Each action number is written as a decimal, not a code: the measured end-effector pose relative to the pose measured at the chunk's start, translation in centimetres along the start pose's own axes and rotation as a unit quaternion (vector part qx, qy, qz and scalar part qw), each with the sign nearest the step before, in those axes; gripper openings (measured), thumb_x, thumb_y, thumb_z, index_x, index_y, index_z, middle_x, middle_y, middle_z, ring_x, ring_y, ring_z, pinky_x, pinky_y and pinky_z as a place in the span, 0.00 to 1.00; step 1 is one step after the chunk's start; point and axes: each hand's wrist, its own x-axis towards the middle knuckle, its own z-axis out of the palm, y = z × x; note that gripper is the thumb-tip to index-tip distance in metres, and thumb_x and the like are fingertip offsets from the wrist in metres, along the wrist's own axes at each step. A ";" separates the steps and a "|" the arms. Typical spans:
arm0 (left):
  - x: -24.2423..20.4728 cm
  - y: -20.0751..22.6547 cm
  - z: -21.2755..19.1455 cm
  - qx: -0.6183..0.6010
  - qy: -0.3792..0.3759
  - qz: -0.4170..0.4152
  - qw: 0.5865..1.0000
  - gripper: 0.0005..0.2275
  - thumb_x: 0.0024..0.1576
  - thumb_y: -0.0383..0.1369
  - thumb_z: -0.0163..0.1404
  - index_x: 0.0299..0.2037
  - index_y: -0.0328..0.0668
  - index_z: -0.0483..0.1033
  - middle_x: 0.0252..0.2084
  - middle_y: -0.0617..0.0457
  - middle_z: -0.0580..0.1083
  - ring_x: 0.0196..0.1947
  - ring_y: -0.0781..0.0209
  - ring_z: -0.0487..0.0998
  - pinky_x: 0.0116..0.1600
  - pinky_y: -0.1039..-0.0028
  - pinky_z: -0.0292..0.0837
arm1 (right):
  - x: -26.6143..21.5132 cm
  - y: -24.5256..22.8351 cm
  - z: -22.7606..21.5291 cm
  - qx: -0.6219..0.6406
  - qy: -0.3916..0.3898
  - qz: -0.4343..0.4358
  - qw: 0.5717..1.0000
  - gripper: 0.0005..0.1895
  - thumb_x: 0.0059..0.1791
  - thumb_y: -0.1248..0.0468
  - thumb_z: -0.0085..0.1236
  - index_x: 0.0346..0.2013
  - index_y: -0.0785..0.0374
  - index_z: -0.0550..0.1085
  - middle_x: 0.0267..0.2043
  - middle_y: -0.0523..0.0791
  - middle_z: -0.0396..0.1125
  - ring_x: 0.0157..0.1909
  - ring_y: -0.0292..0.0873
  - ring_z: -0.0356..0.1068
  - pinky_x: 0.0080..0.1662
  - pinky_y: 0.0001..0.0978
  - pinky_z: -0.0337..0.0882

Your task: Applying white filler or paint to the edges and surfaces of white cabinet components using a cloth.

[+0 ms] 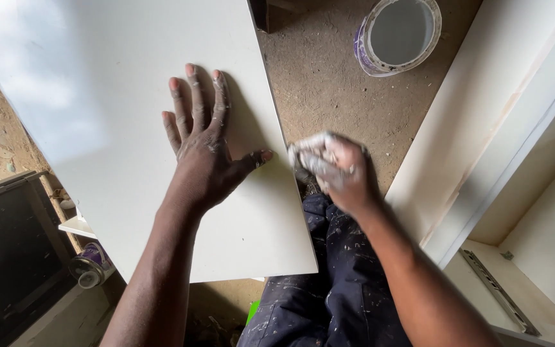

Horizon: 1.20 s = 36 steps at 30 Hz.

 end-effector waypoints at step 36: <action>-0.6 -0.6 3.3 -0.047 0.108 0.034 0.992 0.53 0.59 0.64 0.59 0.81 0.52 0.33 0.81 0.48 0.25 0.80 0.44 0.18 0.77 0.32 0.20 | -18.5 5.2 -2.1 0.021 -0.117 0.293 0.949 0.06 0.49 0.68 0.62 0.39 0.66 0.81 0.38 0.46 0.79 0.42 0.39 0.78 0.50 0.30 0.78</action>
